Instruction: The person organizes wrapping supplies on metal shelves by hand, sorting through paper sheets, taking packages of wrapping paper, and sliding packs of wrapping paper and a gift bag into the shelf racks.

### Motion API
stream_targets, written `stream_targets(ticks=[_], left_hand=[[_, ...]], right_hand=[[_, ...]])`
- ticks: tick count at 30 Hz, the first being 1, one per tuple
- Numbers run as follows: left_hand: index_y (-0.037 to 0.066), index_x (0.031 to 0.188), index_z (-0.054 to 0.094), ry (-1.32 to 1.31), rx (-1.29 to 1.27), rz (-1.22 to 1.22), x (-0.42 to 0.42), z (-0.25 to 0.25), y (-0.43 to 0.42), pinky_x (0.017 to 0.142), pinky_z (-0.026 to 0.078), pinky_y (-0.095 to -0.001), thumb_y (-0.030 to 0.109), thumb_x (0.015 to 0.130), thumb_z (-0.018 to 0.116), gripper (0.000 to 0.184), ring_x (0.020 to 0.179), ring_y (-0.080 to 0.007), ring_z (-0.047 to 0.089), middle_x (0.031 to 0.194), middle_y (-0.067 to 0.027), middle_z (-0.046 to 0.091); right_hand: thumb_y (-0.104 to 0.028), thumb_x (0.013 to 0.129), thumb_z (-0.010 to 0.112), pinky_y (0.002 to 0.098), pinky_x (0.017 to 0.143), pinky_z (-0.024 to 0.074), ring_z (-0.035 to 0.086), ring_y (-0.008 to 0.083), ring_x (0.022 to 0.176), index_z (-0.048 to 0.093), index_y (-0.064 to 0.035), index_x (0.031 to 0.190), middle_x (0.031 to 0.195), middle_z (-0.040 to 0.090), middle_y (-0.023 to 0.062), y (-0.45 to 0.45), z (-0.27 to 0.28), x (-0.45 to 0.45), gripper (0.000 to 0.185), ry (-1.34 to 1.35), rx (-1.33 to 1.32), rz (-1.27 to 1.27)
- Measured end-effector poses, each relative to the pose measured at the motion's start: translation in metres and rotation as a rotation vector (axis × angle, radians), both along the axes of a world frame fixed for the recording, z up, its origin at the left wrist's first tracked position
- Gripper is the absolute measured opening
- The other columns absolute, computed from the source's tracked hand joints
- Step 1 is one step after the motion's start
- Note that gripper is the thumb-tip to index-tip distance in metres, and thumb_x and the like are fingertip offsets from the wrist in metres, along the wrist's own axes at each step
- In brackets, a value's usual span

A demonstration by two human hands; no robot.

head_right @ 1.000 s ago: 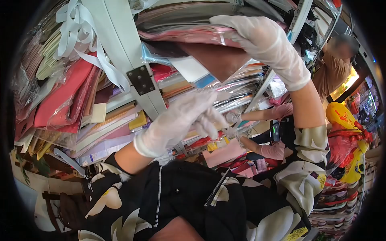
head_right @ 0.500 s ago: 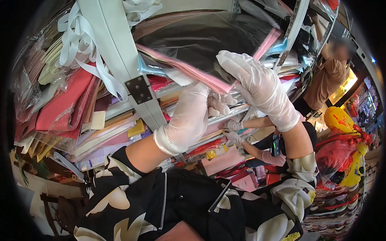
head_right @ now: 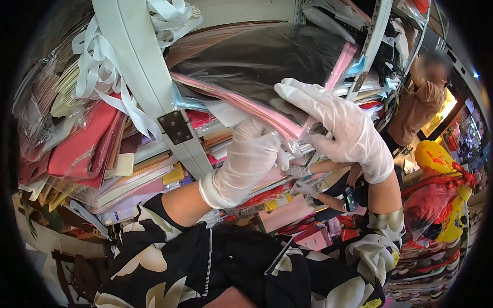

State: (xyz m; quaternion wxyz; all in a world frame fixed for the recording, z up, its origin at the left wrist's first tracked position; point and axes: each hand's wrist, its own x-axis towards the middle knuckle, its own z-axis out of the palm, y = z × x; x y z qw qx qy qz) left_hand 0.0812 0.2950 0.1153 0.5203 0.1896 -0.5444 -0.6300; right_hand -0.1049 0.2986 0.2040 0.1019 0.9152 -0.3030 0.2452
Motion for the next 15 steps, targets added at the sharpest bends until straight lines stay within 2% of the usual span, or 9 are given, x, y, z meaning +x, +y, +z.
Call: stream_targets(ticks=[2, 3, 5, 6, 8, 9, 12, 14, 15], left_hand=[[0.003, 0.097, 0.065, -0.102, -0.121, 0.034, -0.001, -0.005, -0.003, 0.058, 0.050, -0.0340, 0.006, 0.090, 0.057, 0.011, 0.062, -0.0190, 0.065, 0.074, -0.0115, 0.068], [0.003, 0.097, 0.066, -0.195, -0.216, 0.079, -0.004, -0.005, -0.001, 0.059, 0.051, -0.0331, 0.004, 0.090, 0.056, 0.012, 0.063, -0.0185, 0.066, 0.076, -0.0111, 0.068], [0.002, 0.096, 0.066, -0.384, -0.404, 0.168, -0.013, 0.002, 0.005, 0.060, 0.053, -0.0314, 0.001, 0.089, 0.054, 0.014, 0.066, -0.0175, 0.068, 0.080, -0.0103, 0.069], [0.004, 0.093, 0.066, -0.362, -0.487, 0.253, -0.017, 0.003, 0.005, 0.060, 0.051, -0.0358, 0.006, 0.089, 0.058, 0.009, 0.067, -0.0239, 0.065, 0.078, -0.0127, 0.068], [0.009, 0.088, 0.067, -0.315, -0.651, 0.422, -0.027, 0.003, 0.004, 0.062, 0.049, -0.0446, 0.018, 0.088, 0.067, 0.008, 0.068, -0.0368, 0.061, 0.074, -0.0174, 0.064], [0.011, 0.088, 0.066, -0.352, -0.741, 0.561, -0.031, 0.003, 0.001, 0.060, 0.048, -0.0464, 0.021, 0.089, 0.067, 0.010, 0.068, -0.0360, 0.062, 0.072, -0.0153, 0.064], [0.010, 0.090, 0.065, -0.312, -0.657, 0.390, -0.026, 0.013, -0.004, 0.058, 0.047, -0.0469, 0.021, 0.089, 0.066, 0.011, 0.069, -0.0368, 0.062, 0.072, -0.0153, 0.064], [0.009, 0.097, 0.066, -0.290, -0.576, 0.296, -0.016, 0.032, 0.003, 0.059, 0.049, -0.0393, 0.025, 0.091, 0.067, 0.017, 0.065, -0.0288, 0.063, 0.072, -0.0126, 0.064], [0.008, 0.100, 0.067, -0.248, -0.527, 0.254, -0.012, 0.035, 0.005, 0.059, 0.050, -0.0366, 0.025, 0.092, 0.067, 0.019, 0.064, -0.0254, 0.062, 0.072, -0.0111, 0.064]], right_hand=[[0.001, 0.072, 0.062, 0.0389, 0.102, 0.0462, 0.056, 0.0368, 0.122, 0.050, -0.0061, 0.141, 0.141, 0.052, 0.0190, -0.006, -0.008, -0.003, 0.070, 0.003, -0.004, -0.010], [-0.006, 0.074, 0.069, 0.0373, 0.101, 0.0461, 0.058, 0.0347, 0.120, 0.052, -0.0047, 0.138, 0.138, 0.055, 0.0174, -0.010, -0.013, -0.001, 0.066, -0.039, -0.067, 0.008], [-0.012, 0.074, 0.072, 0.0365, 0.101, 0.0461, 0.059, 0.0334, 0.119, 0.054, -0.0043, 0.137, 0.135, 0.058, 0.0159, -0.011, -0.014, 0.001, 0.065, -0.056, -0.041, -0.106], [-0.015, 0.074, 0.074, 0.0361, 0.101, 0.0461, 0.060, 0.0328, 0.119, 0.054, -0.0040, 0.136, 0.134, 0.060, 0.0152, -0.011, -0.014, 0.001, 0.065, -0.066, -0.027, -0.163], [-0.017, 0.075, 0.075, 0.0363, 0.097, 0.0491, 0.064, 0.0332, 0.112, 0.056, -0.0035, 0.134, 0.126, 0.065, 0.0148, -0.014, -0.010, 0.001, 0.063, -0.093, -0.070, -0.094], [-0.017, 0.076, 0.074, 0.0365, 0.095, 0.0498, 0.064, 0.0338, 0.110, 0.056, -0.0033, 0.133, 0.124, 0.066, 0.0153, -0.017, -0.011, 0.000, 0.061, -0.130, -0.082, -0.052], [-0.018, 0.082, 0.071, 0.0342, 0.093, 0.0526, 0.067, 0.0304, 0.107, 0.061, -0.0016, 0.128, 0.121, 0.068, 0.0150, -0.022, -0.010, -0.006, 0.049, -0.281, -0.044, 0.046], [-0.017, 0.086, 0.069, 0.0313, 0.093, 0.0526, 0.068, 0.0270, 0.109, 0.063, -0.0005, 0.126, 0.122, 0.068, 0.0142, -0.032, -0.004, -0.013, 0.043, -0.417, -0.008, 0.141], [-0.008, 0.089, 0.066, 0.0281, 0.093, 0.0524, 0.068, 0.0225, 0.108, 0.064, 0.0000, 0.126, 0.122, 0.069, 0.0133, -0.043, 0.000, -0.022, 0.037, -0.368, -0.126, -0.016]])
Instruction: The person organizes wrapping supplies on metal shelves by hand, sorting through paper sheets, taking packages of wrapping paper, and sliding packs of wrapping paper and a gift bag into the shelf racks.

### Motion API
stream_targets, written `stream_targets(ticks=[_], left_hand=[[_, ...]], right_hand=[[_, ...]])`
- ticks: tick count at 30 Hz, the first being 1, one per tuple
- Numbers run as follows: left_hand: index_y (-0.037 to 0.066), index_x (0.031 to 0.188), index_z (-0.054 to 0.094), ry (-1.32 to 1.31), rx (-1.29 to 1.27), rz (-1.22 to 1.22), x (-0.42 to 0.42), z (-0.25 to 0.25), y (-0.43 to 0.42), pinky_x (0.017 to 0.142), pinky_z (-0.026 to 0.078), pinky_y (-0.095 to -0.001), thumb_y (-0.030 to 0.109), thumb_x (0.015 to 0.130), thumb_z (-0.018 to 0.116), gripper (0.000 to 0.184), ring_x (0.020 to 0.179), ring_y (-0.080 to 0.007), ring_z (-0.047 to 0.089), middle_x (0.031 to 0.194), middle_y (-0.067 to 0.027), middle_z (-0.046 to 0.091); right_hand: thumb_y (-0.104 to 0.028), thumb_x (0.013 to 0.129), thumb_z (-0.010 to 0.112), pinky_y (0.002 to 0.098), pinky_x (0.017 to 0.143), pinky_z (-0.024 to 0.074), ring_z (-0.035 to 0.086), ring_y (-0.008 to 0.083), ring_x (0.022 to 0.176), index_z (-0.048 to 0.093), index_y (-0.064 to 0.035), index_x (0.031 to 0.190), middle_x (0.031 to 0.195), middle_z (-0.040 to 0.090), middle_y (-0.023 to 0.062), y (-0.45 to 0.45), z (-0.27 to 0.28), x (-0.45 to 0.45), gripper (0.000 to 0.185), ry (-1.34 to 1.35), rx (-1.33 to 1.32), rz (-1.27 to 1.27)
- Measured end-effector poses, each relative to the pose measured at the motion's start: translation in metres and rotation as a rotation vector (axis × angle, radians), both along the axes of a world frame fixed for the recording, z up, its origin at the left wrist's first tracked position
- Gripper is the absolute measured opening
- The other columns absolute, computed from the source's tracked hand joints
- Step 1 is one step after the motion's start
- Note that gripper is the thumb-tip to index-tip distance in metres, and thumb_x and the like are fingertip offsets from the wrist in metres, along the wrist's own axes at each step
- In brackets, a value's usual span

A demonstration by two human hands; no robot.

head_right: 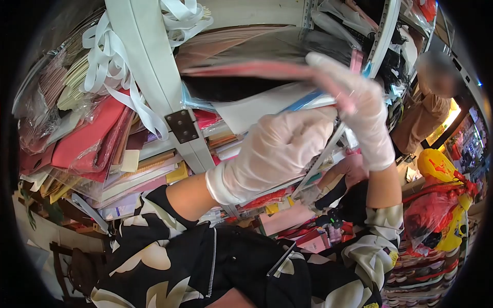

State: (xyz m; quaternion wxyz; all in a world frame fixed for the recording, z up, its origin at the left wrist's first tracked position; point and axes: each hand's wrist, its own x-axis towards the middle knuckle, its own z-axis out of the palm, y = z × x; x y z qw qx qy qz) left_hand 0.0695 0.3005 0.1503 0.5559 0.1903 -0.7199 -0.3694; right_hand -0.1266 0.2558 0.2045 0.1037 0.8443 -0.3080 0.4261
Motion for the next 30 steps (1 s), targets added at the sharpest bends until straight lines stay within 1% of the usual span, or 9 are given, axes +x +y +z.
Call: stream_targets(ticks=[2, 6, 15, 17, 19, 24, 26, 28, 30], left_hand=[[0.005, 0.126, 0.061, 0.095, 0.140, -0.190, 0.008, -0.004, -0.004, 0.067, 0.049, -0.0258, 0.030, 0.096, 0.066, 0.040, 0.069, -0.0123, 0.060, 0.082, -0.0047, 0.065], [-0.002, 0.152, 0.027, 0.226, 0.380, -0.281, 0.029, -0.006, -0.013, 0.088, 0.051, -0.0278, 0.035, 0.099, 0.061, 0.073, 0.100, -0.0146, 0.062, 0.119, -0.0100, 0.064], [0.003, 0.145, 0.034, 0.602, 0.542, -0.547, 0.055, 0.014, -0.029, 0.104, 0.044, -0.0351, 0.050, 0.094, 0.063, 0.076, 0.118, -0.0184, 0.055, 0.129, -0.0062, 0.054], [0.005, 0.141, 0.040, 0.588, 0.537, -0.631, 0.060, 0.014, -0.028, 0.108, 0.043, -0.0373, 0.056, 0.094, 0.060, 0.073, 0.123, -0.0217, 0.053, 0.136, -0.0080, 0.052], [0.005, 0.139, 0.043, 0.685, 0.604, -0.573, 0.061, 0.009, -0.028, 0.109, 0.041, -0.0371, 0.060, 0.095, 0.053, 0.071, 0.124, -0.0237, 0.054, 0.138, -0.0119, 0.053], [0.004, 0.139, 0.044, 0.662, 0.750, -0.405, 0.073, 0.007, -0.028, 0.106, 0.043, -0.0436, 0.060, 0.100, 0.040, 0.069, 0.122, -0.0295, 0.056, 0.134, -0.0166, 0.057], [-0.001, 0.138, 0.042, 0.811, 0.725, -0.481, 0.068, 0.018, -0.020, 0.099, 0.048, -0.0440, 0.052, 0.103, 0.037, 0.064, 0.112, -0.0277, 0.061, 0.130, -0.0165, 0.059], [-0.005, 0.138, 0.038, 0.012, 0.038, 0.280, 0.090, 0.002, -0.021, 0.097, 0.051, -0.0439, 0.036, 0.103, 0.044, 0.055, 0.105, -0.0274, 0.063, 0.126, -0.0196, 0.059], [-0.009, 0.138, 0.032, -0.134, -0.244, 0.379, 0.094, -0.012, -0.037, 0.095, 0.052, -0.0434, 0.014, 0.099, 0.049, 0.048, 0.101, -0.0276, 0.064, 0.126, -0.0234, 0.055]], right_hand=[[0.008, 0.088, 0.060, 0.0277, 0.092, 0.0521, 0.068, 0.0162, 0.106, 0.063, -0.0007, 0.127, 0.117, 0.070, 0.0138, 0.002, 0.019, -0.008, 0.039, -0.062, -0.034, -0.074], [0.005, 0.088, 0.065, 0.0292, 0.090, 0.0536, 0.067, 0.0168, 0.104, 0.059, 0.0008, 0.129, 0.115, 0.069, 0.0115, -0.021, 0.018, -0.057, 0.042, -0.465, 0.089, 0.005], [0.000, 0.089, 0.064, 0.0343, 0.099, 0.0490, 0.065, 0.0224, 0.108, 0.060, 0.0059, 0.126, 0.117, 0.068, 0.0157, 0.014, -0.023, -0.105, 0.037, -0.326, 0.022, -0.055], [-0.021, 0.094, 0.062, 0.0358, 0.101, 0.0471, 0.064, 0.0248, 0.110, 0.060, 0.0089, 0.125, 0.119, 0.067, 0.0181, 0.028, -0.036, -0.111, 0.043, -0.363, 0.143, -0.084], [-0.050, 0.091, 0.061, 0.0369, 0.100, 0.0479, 0.063, 0.0266, 0.113, 0.050, 0.0150, 0.132, 0.126, 0.061, 0.0221, 0.034, -0.051, -0.128, 0.078, -0.583, 0.389, 0.261], [-0.064, 0.088, 0.058, 0.0361, 0.099, 0.0491, 0.065, 0.0282, 0.110, 0.053, 0.0139, 0.131, 0.124, 0.062, 0.0249, 0.053, -0.060, -0.126, 0.088, -0.592, 0.290, -0.011], [-0.062, 0.086, 0.063, 0.0386, 0.101, 0.0485, 0.063, 0.0295, 0.114, 0.051, 0.0130, 0.133, 0.129, 0.059, 0.0255, 0.048, -0.069, -0.145, 0.089, -0.682, 0.303, 0.106], [-0.059, 0.082, 0.070, 0.0435, 0.105, 0.0458, 0.058, 0.0322, 0.122, 0.047, 0.0125, 0.136, 0.137, 0.053, 0.0262, 0.036, -0.085, -0.174, 0.093, -0.671, 0.240, 0.122], [-0.058, 0.079, 0.073, 0.0439, 0.108, 0.0432, 0.056, 0.0322, 0.124, 0.047, 0.0118, 0.137, 0.137, 0.053, 0.0257, 0.029, -0.091, -0.188, 0.094, -0.737, 0.274, 0.176]])
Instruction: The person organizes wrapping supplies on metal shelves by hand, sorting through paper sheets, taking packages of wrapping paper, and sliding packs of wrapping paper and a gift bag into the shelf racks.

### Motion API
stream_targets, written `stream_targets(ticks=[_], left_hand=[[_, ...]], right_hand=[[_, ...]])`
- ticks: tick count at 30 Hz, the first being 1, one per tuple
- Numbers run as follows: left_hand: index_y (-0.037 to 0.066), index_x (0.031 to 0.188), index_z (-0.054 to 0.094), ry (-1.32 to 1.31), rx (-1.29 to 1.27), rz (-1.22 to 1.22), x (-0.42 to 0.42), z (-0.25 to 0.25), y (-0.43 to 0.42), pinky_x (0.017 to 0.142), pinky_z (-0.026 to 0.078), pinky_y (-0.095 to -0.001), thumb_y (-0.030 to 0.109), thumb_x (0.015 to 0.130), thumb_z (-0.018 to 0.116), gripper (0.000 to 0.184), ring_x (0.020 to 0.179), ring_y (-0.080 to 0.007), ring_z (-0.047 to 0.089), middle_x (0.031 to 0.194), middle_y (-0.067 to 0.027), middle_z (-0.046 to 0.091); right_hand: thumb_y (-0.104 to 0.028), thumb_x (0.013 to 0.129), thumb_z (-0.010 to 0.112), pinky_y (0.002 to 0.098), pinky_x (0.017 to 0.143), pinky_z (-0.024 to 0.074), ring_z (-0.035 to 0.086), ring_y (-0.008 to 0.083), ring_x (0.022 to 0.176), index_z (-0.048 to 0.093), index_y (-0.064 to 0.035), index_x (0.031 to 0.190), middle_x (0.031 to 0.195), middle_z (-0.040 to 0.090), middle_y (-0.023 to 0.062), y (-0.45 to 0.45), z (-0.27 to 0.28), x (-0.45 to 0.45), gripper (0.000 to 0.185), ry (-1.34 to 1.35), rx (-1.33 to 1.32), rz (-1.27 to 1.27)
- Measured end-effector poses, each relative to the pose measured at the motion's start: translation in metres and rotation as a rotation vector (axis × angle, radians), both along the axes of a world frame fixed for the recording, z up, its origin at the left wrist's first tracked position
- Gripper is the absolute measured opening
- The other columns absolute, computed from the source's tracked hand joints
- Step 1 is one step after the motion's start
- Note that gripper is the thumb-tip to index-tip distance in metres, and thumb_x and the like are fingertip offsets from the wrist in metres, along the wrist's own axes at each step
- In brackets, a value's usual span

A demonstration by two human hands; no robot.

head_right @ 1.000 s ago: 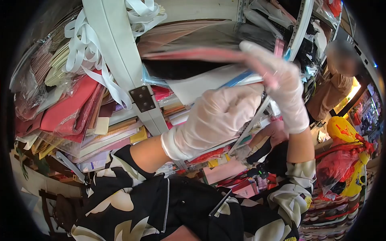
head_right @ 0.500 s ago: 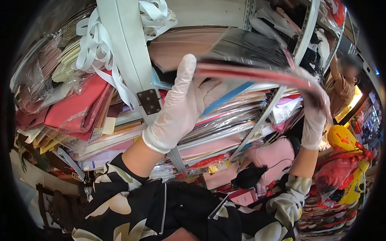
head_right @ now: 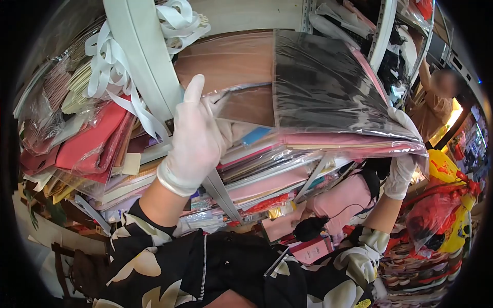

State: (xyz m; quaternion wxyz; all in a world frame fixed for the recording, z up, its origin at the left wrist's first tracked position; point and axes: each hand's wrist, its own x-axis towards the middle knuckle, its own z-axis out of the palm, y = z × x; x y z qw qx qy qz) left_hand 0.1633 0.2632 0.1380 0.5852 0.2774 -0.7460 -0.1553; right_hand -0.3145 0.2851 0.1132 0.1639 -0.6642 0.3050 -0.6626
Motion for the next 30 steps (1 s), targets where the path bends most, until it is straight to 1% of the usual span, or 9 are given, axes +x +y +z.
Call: stream_targets(ticks=[1, 3, 5, 7, 13, 14, 17, 22, 30], left_hand=[[-0.010, 0.138, 0.029, -0.074, -0.132, 0.058, 0.001, -0.003, -0.006, 0.094, 0.053, -0.0432, 0.003, 0.097, 0.052, 0.048, 0.099, -0.0277, 0.064, 0.125, -0.0253, 0.054], [-0.010, 0.137, 0.030, -0.117, -0.234, 0.002, 0.000, -0.001, -0.011, 0.094, 0.053, -0.0431, 0.012, 0.101, 0.044, 0.044, 0.102, -0.0279, 0.064, 0.131, -0.0218, 0.051], [-0.009, 0.135, 0.034, 0.149, 0.074, -0.204, -0.010, 0.016, 0.002, 0.094, 0.053, -0.0410, 0.021, 0.104, 0.038, 0.044, 0.104, -0.0265, 0.063, 0.134, -0.0183, 0.051], [-0.008, 0.131, 0.042, 0.717, 0.803, -0.546, -0.028, 0.050, 0.026, 0.093, 0.052, -0.0370, 0.032, 0.105, 0.035, 0.048, 0.105, -0.0235, 0.063, 0.133, -0.0148, 0.053], [-0.005, 0.116, 0.060, 0.154, 0.855, 0.005, -0.026, 0.046, 0.027, 0.087, 0.049, -0.0317, 0.037, 0.101, 0.046, 0.046, 0.095, -0.0166, 0.063, 0.109, -0.0111, 0.065], [0.005, 0.094, 0.061, 0.173, 0.725, -0.001, -0.030, 0.046, 0.032, 0.067, 0.049, -0.0349, 0.031, 0.099, 0.054, 0.027, 0.064, -0.0187, 0.056, 0.077, -0.0035, 0.061], [0.004, 0.097, 0.063, -0.713, -0.530, 0.339, 0.004, 0.030, 0.022, 0.065, 0.049, -0.0375, 0.034, 0.095, 0.061, 0.030, 0.069, -0.0263, 0.062, 0.083, -0.0081, 0.066], [0.004, 0.094, 0.065, -0.333, 0.236, 0.325, 0.015, 0.059, 0.047, 0.060, 0.048, -0.0325, 0.015, 0.087, 0.072, 0.015, 0.061, -0.0150, 0.060, 0.069, -0.0060, 0.064], [0.014, 0.103, 0.071, -0.405, -0.611, 0.683, 0.019, 0.053, 0.006, 0.071, 0.053, -0.0365, 0.005, 0.069, 0.073, 0.035, 0.077, -0.0243, 0.062, 0.100, -0.0032, 0.069]], right_hand=[[-0.057, 0.079, 0.074, 0.0432, 0.107, 0.0434, 0.057, 0.0316, 0.123, 0.047, 0.0116, 0.137, 0.137, 0.054, 0.0252, 0.001, 0.000, 0.003, 0.094, 0.007, -0.006, -0.009], [-0.056, 0.079, 0.075, 0.0419, 0.107, 0.0439, 0.057, 0.0303, 0.123, 0.047, 0.0111, 0.137, 0.136, 0.055, 0.0245, 0.002, -0.001, 0.007, 0.093, 0.016, -0.009, -0.040], [-0.054, 0.079, 0.076, 0.0407, 0.106, 0.0442, 0.058, 0.0292, 0.122, 0.047, 0.0107, 0.137, 0.136, 0.056, 0.0239, 0.002, -0.001, 0.010, 0.092, 0.006, -0.014, -0.065], [-0.053, 0.079, 0.077, 0.0397, 0.106, 0.0442, 0.058, 0.0283, 0.121, 0.047, 0.0104, 0.137, 0.135, 0.057, 0.0232, 0.003, -0.001, 0.020, 0.091, -0.023, -0.033, -0.070], [-0.048, 0.082, 0.076, 0.0420, 0.108, 0.0423, 0.057, 0.0309, 0.123, 0.047, 0.0094, 0.138, 0.135, 0.056, 0.0239, 0.007, -0.002, 0.041, 0.085, -0.104, -0.085, -0.067], [-0.048, 0.082, 0.075, 0.0423, 0.108, 0.0421, 0.057, 0.0312, 0.123, 0.048, 0.0092, 0.138, 0.135, 0.056, 0.0240, 0.008, -0.001, 0.044, 0.084, -0.111, -0.093, -0.073], [-0.048, 0.083, 0.074, 0.0427, 0.109, 0.0415, 0.057, 0.0314, 0.124, 0.049, 0.0088, 0.137, 0.134, 0.057, 0.0241, 0.008, -0.001, 0.042, 0.082, -0.072, -0.082, -0.063], [-0.049, 0.088, 0.068, 0.0421, 0.107, 0.0422, 0.057, 0.0304, 0.123, 0.051, 0.0088, 0.135, 0.134, 0.057, 0.0229, 0.006, -0.003, 0.040, 0.076, -0.029, -0.100, -0.084], [-0.049, 0.089, 0.067, 0.0418, 0.108, 0.0415, 0.056, 0.0302, 0.124, 0.051, 0.0095, 0.135, 0.135, 0.057, 0.0222, 0.009, -0.001, 0.044, 0.076, 0.010, -0.116, -0.043]])
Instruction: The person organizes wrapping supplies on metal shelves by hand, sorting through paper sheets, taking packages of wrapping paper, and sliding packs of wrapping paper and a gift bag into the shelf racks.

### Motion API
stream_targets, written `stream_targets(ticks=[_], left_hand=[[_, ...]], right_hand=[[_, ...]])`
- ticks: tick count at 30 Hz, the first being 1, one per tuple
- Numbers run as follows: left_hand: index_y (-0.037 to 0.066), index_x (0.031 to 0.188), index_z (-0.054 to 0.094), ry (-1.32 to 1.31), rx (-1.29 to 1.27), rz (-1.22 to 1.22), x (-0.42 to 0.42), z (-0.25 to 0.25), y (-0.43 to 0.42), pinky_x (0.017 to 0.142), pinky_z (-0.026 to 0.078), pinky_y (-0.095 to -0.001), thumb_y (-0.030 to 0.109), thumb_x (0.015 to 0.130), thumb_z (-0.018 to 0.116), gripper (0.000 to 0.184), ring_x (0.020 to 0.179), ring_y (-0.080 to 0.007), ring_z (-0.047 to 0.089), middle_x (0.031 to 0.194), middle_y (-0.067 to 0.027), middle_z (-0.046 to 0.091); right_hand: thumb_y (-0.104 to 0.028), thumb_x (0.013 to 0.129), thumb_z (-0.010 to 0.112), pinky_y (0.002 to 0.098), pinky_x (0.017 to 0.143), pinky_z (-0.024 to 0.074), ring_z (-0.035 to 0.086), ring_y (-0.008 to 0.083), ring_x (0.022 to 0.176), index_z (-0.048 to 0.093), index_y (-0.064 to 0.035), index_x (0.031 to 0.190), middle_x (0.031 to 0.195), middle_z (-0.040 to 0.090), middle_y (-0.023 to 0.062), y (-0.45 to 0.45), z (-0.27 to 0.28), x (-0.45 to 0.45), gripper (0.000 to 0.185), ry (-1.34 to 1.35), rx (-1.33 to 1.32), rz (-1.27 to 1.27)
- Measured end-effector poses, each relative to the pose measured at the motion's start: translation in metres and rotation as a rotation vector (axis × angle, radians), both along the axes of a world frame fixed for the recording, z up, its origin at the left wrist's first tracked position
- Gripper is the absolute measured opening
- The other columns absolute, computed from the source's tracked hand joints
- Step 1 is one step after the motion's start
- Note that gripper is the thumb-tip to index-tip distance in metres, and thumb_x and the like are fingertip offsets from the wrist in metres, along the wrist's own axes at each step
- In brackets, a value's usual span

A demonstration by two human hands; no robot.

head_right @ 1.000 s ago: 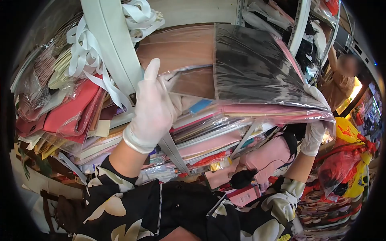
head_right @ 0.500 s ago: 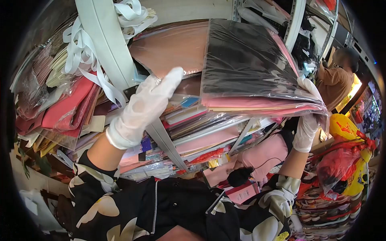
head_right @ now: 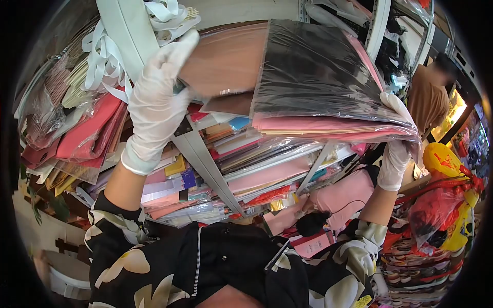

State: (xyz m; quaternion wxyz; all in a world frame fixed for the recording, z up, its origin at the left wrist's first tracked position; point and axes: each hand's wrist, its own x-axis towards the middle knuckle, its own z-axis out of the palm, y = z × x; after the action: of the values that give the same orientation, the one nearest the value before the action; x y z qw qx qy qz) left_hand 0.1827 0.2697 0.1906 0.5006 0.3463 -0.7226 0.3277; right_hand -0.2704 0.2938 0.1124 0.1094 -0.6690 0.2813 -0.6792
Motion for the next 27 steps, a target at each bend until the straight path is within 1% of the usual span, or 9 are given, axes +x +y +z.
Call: stream_targets(ticks=[2, 5, 10, 13, 17, 21, 23, 25, 27], left_hand=[[0.014, 0.100, 0.072, -0.212, 0.037, 0.072, 0.010, 0.005, 0.002, 0.071, 0.053, -0.0347, 0.003, 0.065, 0.071, 0.037, 0.079, -0.0247, 0.062, 0.102, -0.0001, 0.071], [0.014, 0.102, 0.073, -0.311, 0.058, -0.099, 0.018, 0.012, -0.010, 0.080, 0.050, -0.0319, 0.000, 0.068, 0.075, 0.037, 0.086, -0.0219, 0.065, 0.100, -0.0005, 0.073], [0.017, 0.102, 0.070, -0.481, 0.087, -0.113, -0.001, 0.029, 0.008, 0.074, 0.051, -0.0323, 0.003, 0.065, 0.074, 0.040, 0.081, -0.0228, 0.065, 0.093, 0.0003, 0.073], [0.013, 0.077, 0.059, -0.524, 0.097, 0.033, -0.025, 0.026, 0.020, 0.062, 0.049, -0.0365, 0.010, 0.068, 0.064, 0.010, 0.072, -0.0233, 0.061, 0.070, -0.0026, 0.059], [0.012, 0.075, 0.062, -0.304, 0.018, -0.169, -0.031, 0.017, 0.012, 0.064, 0.049, -0.0375, 0.013, 0.068, 0.068, 0.010, 0.071, -0.0251, 0.061, 0.071, -0.0033, 0.060], [0.010, 0.079, 0.068, -0.094, 0.105, -0.362, -0.029, 0.005, 0.003, 0.067, 0.050, -0.0388, 0.012, 0.066, 0.075, 0.015, 0.073, -0.0271, 0.061, 0.077, -0.0039, 0.065], [0.010, 0.080, 0.070, -0.028, 0.134, -0.407, -0.031, 0.003, 0.004, 0.069, 0.050, -0.0393, 0.011, 0.064, 0.078, 0.018, 0.075, -0.0278, 0.061, 0.079, -0.0044, 0.066], [0.010, 0.080, 0.070, -0.020, 0.128, -0.319, -0.036, -0.001, 0.009, 0.068, 0.049, -0.0386, 0.012, 0.065, 0.079, 0.017, 0.075, -0.0275, 0.061, 0.079, -0.0050, 0.066], [0.010, 0.080, 0.071, -0.017, 0.107, -0.250, -0.037, -0.003, 0.010, 0.067, 0.049, -0.0375, 0.014, 0.065, 0.080, 0.018, 0.075, -0.0271, 0.061, 0.079, -0.0052, 0.066]], right_hand=[[-0.048, 0.089, 0.068, 0.0417, 0.107, 0.0417, 0.056, 0.0300, 0.123, 0.051, 0.0096, 0.135, 0.134, 0.057, 0.0218, 0.000, 0.001, 0.001, 0.076, -0.046, 0.024, 0.046], [-0.046, 0.088, 0.070, 0.0416, 0.107, 0.0417, 0.057, 0.0295, 0.123, 0.051, 0.0096, 0.135, 0.134, 0.058, 0.0216, -0.001, 0.001, 0.007, 0.075, -0.042, 0.017, -0.031], [-0.017, 0.091, 0.070, 0.0378, 0.100, 0.0484, 0.062, 0.0248, 0.112, 0.057, 0.0059, 0.129, 0.124, 0.063, 0.0169, -0.006, -0.004, 0.015, 0.046, -0.109, -0.061, -0.038], [-0.003, 0.092, 0.066, 0.0358, 0.098, 0.0506, 0.065, 0.0223, 0.107, 0.061, 0.0036, 0.124, 0.117, 0.067, 0.0136, -0.007, -0.002, 0.032, 0.033, -0.179, -0.087, -0.037], [-0.002, 0.093, 0.064, 0.0367, 0.100, 0.0505, 0.064, 0.0226, 0.109, 0.060, 0.0031, 0.126, 0.121, 0.066, 0.0130, -0.012, -0.016, 0.031, 0.034, -0.101, -0.112, -0.105], [0.000, 0.092, 0.067, 0.0366, 0.099, 0.0518, 0.064, 0.0221, 0.108, 0.060, 0.0020, 0.127, 0.121, 0.066, 0.0113, 0.000, -0.002, 0.054, 0.036, -0.118, -0.138, -0.012], [0.000, 0.091, 0.068, 0.0362, 0.098, 0.0521, 0.065, 0.0211, 0.106, 0.062, 0.0012, 0.123, 0.118, 0.067, 0.0100, -0.009, -0.012, 0.044, 0.032, -0.147, -0.138, -0.150], [0.001, 0.090, 0.069, 0.0355, 0.097, 0.0524, 0.065, 0.0205, 0.105, 0.063, 0.0007, 0.120, 0.115, 0.068, 0.0091, -0.016, -0.010, 0.044, 0.030, -0.177, -0.124, -0.219], [-0.002, 0.091, 0.069, 0.0340, 0.095, 0.0522, 0.064, 0.0207, 0.106, 0.059, 0.0036, 0.122, 0.118, 0.065, 0.0140, -0.010, -0.002, 0.055, 0.034, -0.138, -0.106, -0.270]])
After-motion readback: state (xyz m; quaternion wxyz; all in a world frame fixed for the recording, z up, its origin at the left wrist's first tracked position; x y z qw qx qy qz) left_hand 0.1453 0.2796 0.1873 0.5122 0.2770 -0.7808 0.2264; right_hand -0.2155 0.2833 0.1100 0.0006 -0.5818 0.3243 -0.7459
